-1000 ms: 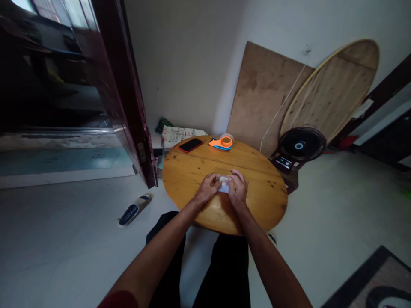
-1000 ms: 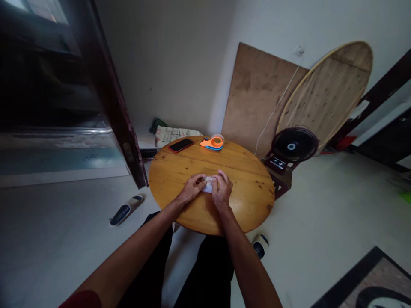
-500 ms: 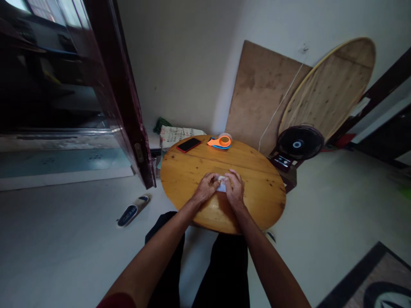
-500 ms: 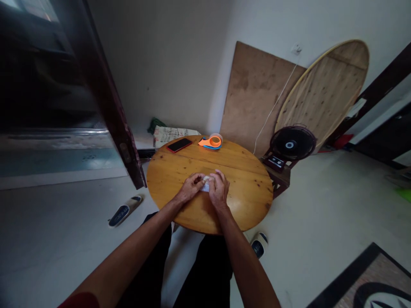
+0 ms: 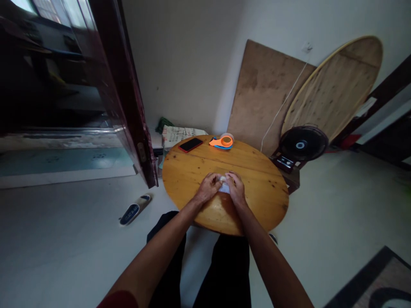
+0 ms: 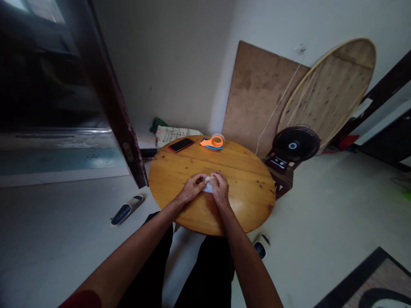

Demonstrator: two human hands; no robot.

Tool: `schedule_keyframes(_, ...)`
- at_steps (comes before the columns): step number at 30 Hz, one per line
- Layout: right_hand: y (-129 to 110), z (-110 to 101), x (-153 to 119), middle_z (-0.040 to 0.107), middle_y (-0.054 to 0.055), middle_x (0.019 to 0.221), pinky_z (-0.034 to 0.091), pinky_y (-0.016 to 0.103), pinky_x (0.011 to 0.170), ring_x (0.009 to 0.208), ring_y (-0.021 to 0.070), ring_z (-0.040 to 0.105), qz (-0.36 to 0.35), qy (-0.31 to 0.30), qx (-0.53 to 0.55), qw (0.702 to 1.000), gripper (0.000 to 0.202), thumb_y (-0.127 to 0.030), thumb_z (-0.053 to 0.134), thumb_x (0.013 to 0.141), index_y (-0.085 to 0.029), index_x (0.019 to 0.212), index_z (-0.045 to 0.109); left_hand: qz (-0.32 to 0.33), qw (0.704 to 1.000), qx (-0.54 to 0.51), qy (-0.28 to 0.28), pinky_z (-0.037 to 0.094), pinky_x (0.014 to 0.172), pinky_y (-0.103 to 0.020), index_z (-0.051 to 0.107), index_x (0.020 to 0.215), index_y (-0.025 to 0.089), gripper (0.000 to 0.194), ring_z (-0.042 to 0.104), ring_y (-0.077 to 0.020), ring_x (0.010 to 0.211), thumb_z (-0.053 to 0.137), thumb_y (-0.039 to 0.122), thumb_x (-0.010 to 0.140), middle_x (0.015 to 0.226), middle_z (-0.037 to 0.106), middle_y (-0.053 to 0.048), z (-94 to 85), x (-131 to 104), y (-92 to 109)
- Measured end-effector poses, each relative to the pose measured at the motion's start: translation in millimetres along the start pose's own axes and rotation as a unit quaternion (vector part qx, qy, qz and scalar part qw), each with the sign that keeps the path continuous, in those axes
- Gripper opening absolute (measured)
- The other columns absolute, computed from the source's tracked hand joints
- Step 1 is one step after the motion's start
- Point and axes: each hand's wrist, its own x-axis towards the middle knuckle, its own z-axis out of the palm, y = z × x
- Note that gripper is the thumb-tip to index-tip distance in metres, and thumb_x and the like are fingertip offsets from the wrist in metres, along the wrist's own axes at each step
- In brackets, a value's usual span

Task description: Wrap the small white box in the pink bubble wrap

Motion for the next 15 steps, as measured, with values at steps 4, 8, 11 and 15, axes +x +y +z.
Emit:
schedule_keyframes(4,-4,0,-2,0.068,0.012,0.11,0.046,0.04,0.095,0.105,0.0241,0.061,0.016,0.0,0.023,1.0,0.034,-0.042,0.052,0.085,-0.018,0.101,0.069,0.009,1.0,0.005,0.001,0.048,0.085,-0.028,0.064,0.1,0.018,0.019,0.057,-0.0152,0.091,0.059,0.025,0.083,0.096,0.062,-0.004,-1.4,0,2)
schedule_keyframes(8,-5,-5,-4,0.067,0.011,0.109,0.045,0.04,0.098,0.106,0.0233,0.06,-0.01,0.008,0.004,1.0,0.031,-0.039,0.053,0.084,-0.019,0.101,0.069,-0.001,1.0,0.005,0.003,0.048,0.084,-0.027,0.064,0.1,0.017,0.019,0.058,-0.015,0.089,0.059,0.023,0.082,0.096,0.062,-0.004,-1.7,0,5)
schedule_keyframes(11,5,-7,0,0.062,0.012,0.119,0.041,0.041,0.103,0.115,0.0243,0.055,-0.009,0.07,-0.026,0.997,0.031,-0.04,0.053,0.082,-0.02,0.097,0.072,-0.017,1.0,-0.008,0.006,0.049,0.084,-0.027,0.064,0.102,0.017,0.021,0.058,-0.015,0.09,0.059,0.022,0.082,0.097,0.062,-0.004,-0.9,0,6)
schedule_keyframes(15,24,-4,8,0.062,0.012,0.122,0.043,0.041,0.1,0.116,0.026,0.055,0.064,0.074,-0.016,0.995,0.034,-0.048,0.057,0.078,-0.019,0.082,0.074,-0.014,1.0,-0.013,0.001,0.049,0.084,-0.027,0.065,0.104,0.018,0.023,0.059,-0.0157,0.092,0.059,0.024,0.083,0.098,0.063,-0.005,0.1,-1,3)
